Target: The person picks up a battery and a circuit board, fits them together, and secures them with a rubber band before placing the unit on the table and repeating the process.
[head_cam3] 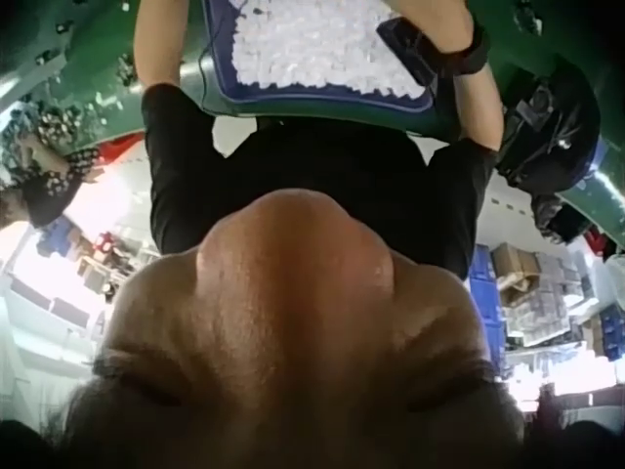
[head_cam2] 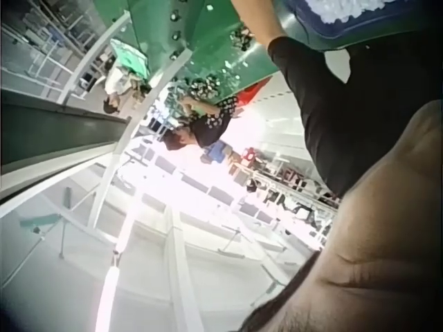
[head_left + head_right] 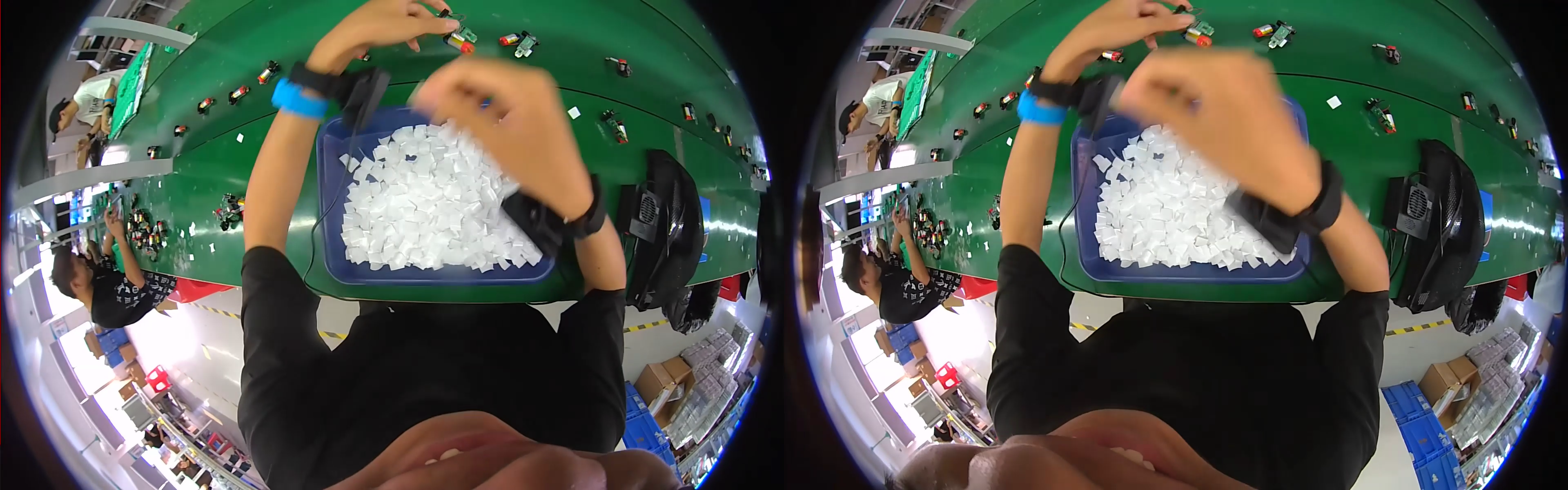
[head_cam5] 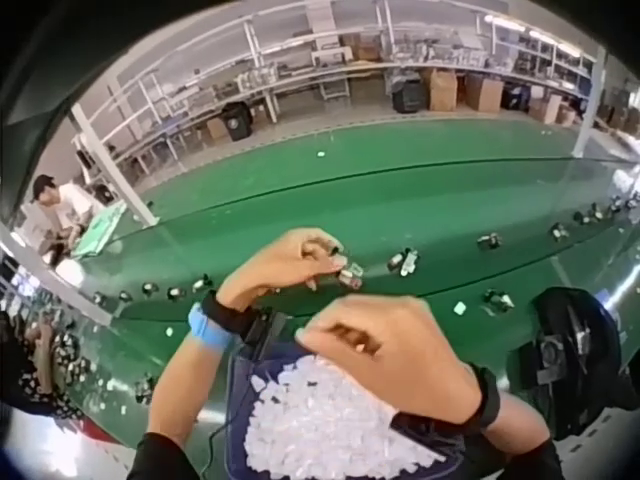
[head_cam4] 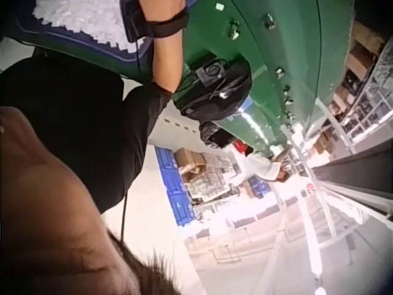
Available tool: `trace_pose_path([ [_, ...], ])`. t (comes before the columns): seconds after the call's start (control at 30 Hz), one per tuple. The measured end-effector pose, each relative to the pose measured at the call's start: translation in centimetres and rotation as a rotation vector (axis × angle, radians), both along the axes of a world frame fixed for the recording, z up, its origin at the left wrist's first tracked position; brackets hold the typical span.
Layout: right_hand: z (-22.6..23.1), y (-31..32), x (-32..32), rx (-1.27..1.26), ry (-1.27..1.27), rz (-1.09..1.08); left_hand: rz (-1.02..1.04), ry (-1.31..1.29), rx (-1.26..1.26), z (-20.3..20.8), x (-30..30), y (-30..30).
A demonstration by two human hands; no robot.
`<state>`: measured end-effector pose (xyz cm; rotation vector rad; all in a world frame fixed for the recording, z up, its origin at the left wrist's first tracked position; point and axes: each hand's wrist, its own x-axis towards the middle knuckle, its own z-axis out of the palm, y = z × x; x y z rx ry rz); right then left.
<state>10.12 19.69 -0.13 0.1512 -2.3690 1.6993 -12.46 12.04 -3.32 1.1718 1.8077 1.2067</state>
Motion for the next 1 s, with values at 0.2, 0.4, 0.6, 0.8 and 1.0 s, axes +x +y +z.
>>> trace_pose_path([
  [0.2,-1.7,1.3,-1.5,0.226,0.093,-0.351,0.109,-0.228,-0.049,3.9,6.1,-7.7],
  [0.4,-1.3,-0.3,-1.1,0.314,0.136,-0.165,0.094,0.196,0.255,2.6,7.3,-11.1],
  [0.6,-1.4,-0.2,-1.3,0.598,0.384,-0.295,0.120,0.780,0.301,3.7,8.9,-12.0],
  [0.8,-1.0,-0.6,-0.9,0.924,0.567,-0.343,0.202,0.895,0.353,3.7,9.2,-11.7],
  [1.0,-0.3,0.2,-0.4,1.064,0.620,-0.412,0.077,1.041,0.398,3.5,10.5,-11.5],
])
